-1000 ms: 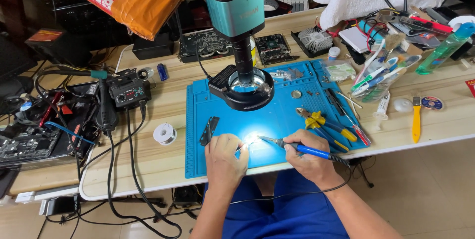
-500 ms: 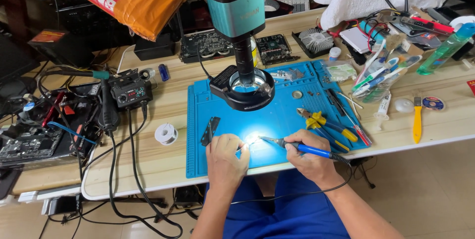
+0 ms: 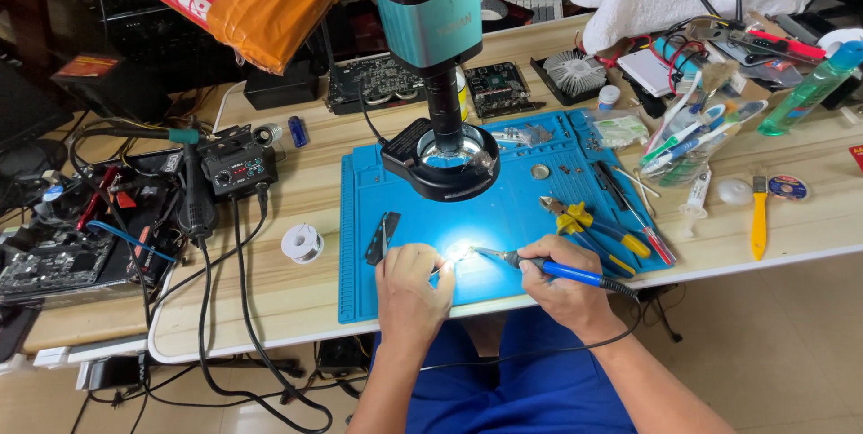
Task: Applying flux to a circuit board and soldering components under a digital microscope
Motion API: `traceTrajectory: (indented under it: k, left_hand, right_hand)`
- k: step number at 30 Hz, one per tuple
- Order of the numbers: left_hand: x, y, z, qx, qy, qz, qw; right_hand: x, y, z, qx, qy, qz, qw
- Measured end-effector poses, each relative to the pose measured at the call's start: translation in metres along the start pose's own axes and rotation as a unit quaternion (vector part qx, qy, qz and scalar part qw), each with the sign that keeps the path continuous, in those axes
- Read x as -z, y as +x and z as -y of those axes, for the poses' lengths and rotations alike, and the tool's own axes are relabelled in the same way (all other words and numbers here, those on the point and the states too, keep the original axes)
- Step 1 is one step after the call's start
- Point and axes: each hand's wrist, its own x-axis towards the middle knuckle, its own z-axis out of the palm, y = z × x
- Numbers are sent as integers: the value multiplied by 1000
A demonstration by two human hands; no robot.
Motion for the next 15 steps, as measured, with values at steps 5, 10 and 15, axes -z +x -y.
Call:
traceTrajectory:
  k: [5,10,15]
  left_hand:
    - [2,1,-2,0,-1,3,1000]
    - [2,1,-2,6,-6,14,1000]
    - [3,2,-3,-5,-2,-3,1000]
  right_hand:
    - [0,-2,-3,2,-9,-1,1000]
    - [-1,-1,-3,0,-9,-1,1000]
    - [0,-4,-3,-3,-16,-4,1000]
